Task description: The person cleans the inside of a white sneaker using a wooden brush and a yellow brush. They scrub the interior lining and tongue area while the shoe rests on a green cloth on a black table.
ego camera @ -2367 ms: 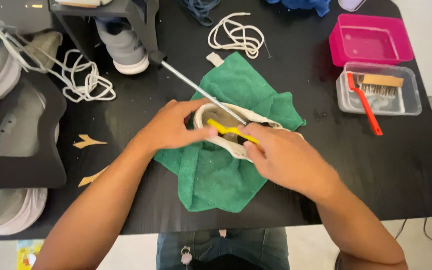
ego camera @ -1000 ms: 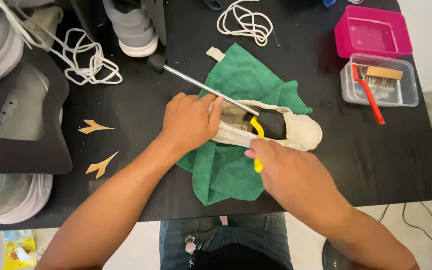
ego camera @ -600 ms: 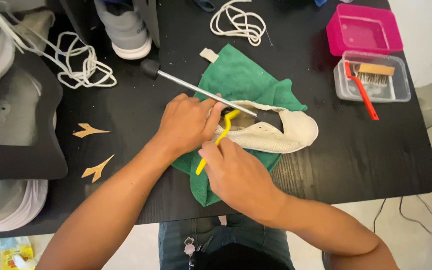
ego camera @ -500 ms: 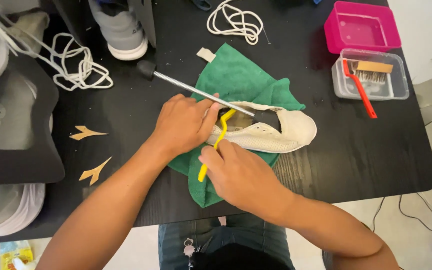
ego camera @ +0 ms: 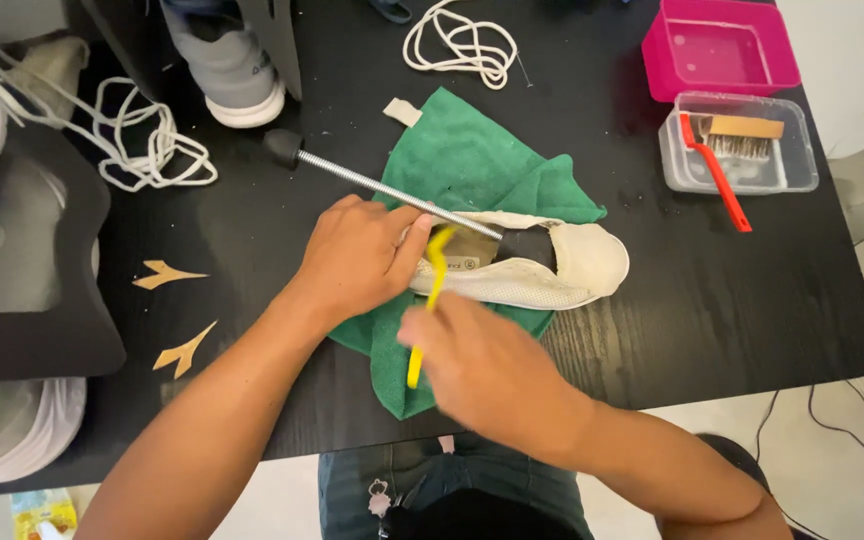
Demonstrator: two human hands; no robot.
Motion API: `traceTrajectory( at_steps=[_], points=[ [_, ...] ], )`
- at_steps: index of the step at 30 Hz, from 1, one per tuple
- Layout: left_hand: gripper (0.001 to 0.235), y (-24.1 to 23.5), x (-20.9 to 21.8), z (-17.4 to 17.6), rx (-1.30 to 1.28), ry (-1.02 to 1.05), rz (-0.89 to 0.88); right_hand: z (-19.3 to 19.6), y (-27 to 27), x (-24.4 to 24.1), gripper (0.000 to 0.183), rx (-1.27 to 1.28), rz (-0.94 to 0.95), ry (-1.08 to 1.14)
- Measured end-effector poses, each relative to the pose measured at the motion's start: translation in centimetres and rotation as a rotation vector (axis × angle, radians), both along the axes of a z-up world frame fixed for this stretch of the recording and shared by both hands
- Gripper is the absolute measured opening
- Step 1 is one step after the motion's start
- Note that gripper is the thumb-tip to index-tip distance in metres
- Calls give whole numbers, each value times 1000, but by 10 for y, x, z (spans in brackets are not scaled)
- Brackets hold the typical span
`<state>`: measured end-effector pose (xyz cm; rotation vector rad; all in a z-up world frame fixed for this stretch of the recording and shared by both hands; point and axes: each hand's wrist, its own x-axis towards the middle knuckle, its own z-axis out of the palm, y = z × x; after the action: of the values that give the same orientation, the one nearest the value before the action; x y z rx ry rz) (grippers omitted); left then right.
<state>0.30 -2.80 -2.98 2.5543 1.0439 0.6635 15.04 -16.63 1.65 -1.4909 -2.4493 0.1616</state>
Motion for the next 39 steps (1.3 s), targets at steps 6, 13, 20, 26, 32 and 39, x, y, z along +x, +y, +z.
traceTrajectory(
  at_steps=[6,13,20,26,32,39],
  points=[
    [37,0,-1,-4,47,-26,0,15,-5,12,8,-101,-4,-9],
    [40,-1,-1,-4,20,-31,-8,12,-8,7,8,45,-170,-12],
    [40,-4,-5,9,-2,-53,-25,18,10,23,7,8,1,312],
    [41,-6,-6,18,-22,-114,-50,-28,17,43,12,294,-126,530],
    [40,-6,-6,17,-13,-103,-43,-26,13,53,6,514,-309,509],
    [40,-4,-5,11,-17,-109,-39,-20,5,43,6,490,-188,364]
  ],
)
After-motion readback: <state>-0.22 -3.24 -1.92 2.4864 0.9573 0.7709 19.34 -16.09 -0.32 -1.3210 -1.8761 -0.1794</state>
